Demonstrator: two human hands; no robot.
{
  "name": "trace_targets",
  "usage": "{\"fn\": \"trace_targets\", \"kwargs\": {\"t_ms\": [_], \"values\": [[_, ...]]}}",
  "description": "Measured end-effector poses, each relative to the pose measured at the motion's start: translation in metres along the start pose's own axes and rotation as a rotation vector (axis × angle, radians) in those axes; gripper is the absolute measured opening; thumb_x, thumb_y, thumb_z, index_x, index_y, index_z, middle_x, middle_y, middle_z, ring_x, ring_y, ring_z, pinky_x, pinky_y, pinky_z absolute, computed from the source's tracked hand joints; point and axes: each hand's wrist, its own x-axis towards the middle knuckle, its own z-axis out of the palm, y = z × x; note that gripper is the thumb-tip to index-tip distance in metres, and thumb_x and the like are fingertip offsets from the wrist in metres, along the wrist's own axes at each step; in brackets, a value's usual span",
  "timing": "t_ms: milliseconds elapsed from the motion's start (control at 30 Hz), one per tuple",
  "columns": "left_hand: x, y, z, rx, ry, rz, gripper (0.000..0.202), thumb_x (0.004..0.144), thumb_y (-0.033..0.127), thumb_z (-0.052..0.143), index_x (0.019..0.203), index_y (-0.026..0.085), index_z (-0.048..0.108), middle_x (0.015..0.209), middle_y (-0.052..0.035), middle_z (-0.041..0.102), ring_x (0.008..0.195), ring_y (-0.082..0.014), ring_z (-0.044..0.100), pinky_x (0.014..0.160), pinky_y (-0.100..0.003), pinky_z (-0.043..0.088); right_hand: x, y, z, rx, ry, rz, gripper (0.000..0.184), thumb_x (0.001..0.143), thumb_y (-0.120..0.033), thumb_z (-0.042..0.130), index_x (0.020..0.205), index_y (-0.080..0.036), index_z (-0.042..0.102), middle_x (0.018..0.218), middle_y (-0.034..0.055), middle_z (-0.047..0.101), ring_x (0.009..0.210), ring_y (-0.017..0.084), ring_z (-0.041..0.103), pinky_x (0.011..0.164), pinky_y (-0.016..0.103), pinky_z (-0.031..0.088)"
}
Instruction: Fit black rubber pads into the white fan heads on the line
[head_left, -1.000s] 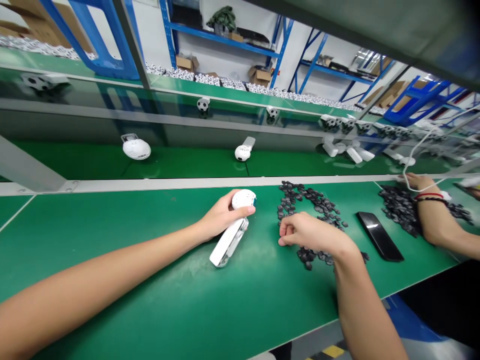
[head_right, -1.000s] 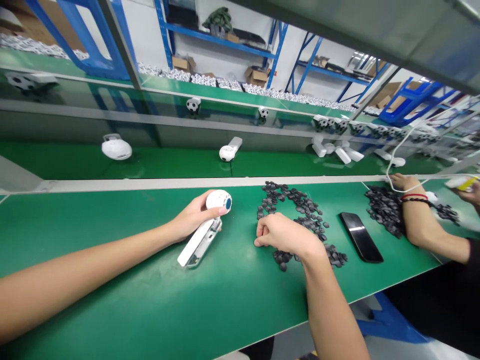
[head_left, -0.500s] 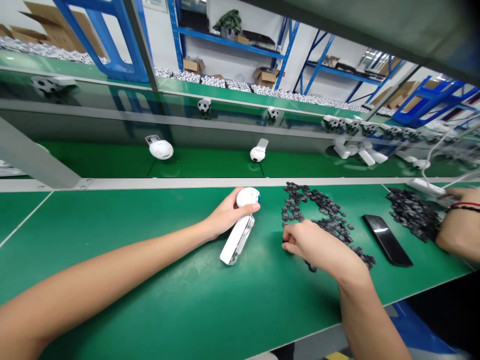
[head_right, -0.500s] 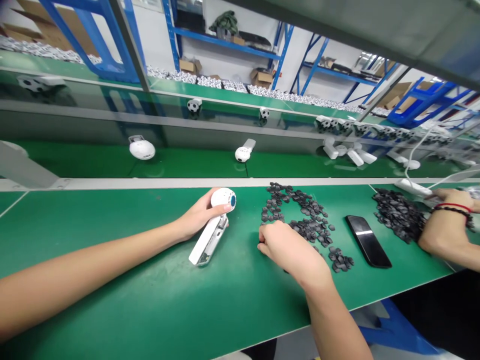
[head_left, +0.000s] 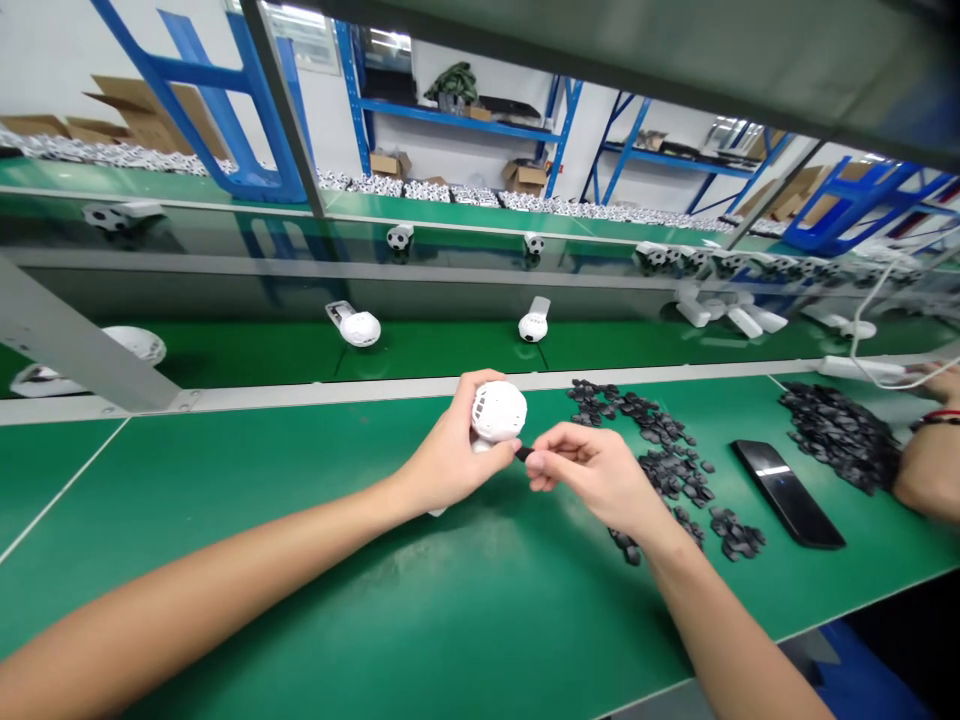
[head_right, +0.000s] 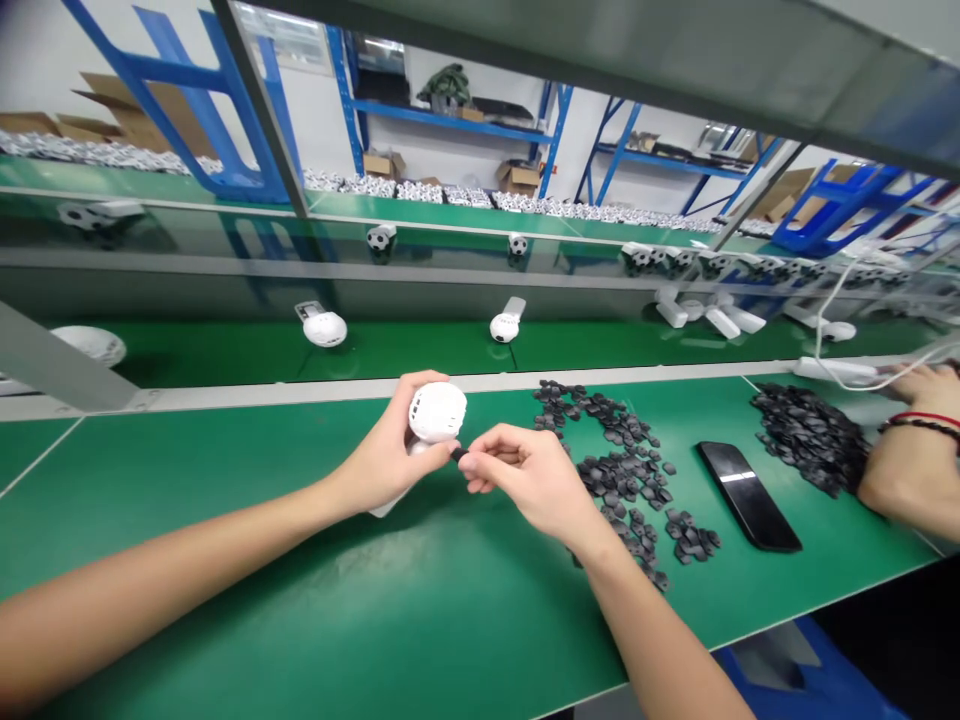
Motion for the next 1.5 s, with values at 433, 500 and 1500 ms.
{"fn": "trace_targets", "kwargs": {"t_ms": [433,500,1500], "values": [[-0.005,-0.004,0.001,0.328,-0.126,0.027,0.081,0.080,0.056,0.081,0.142,0.028,0.037,0.116,-0.0066,0.065,0.089,-0.0223,0.064,0.076,-0.034,0.052,-0.003,-0.001,0.011,0.047,0.139,-0.040,0.023,0.087,-0.041,0.082,0.085,-0.020,0.073,0.080,0.0011,0.075,0.074,0.015,0.071,0.068,0.024,0.057],[-0.003,-0.004,0.003,0.352,-0.129,0.000,0.085,0.079,0.061,0.081,0.143,0.028,0.037,0.116,-0.0071,0.066,0.089,-0.0230,0.065,0.076,-0.035,0.052,-0.002,-0.001,0.011,0.019,0.169,-0.036,0.025,0.085,-0.041,0.084,0.081,-0.020,0.072,0.076,0.0005,0.074,0.071,0.015,0.069,0.066,0.024,0.055],[0.002,-0.003,-0.012,0.176,-0.130,0.261,0.060,0.088,0.036,0.079,0.138,0.025,0.048,0.135,-0.0119,0.064,0.114,-0.0270,0.067,0.095,-0.039,0.055,0.023,0.035,-0.071,-0.861,0.145,0.162,0.030,0.087,-0.050,0.074,0.074,-0.022,0.071,0.071,0.0022,0.072,0.061,0.018,0.061,0.054,0.029,0.036]]}}
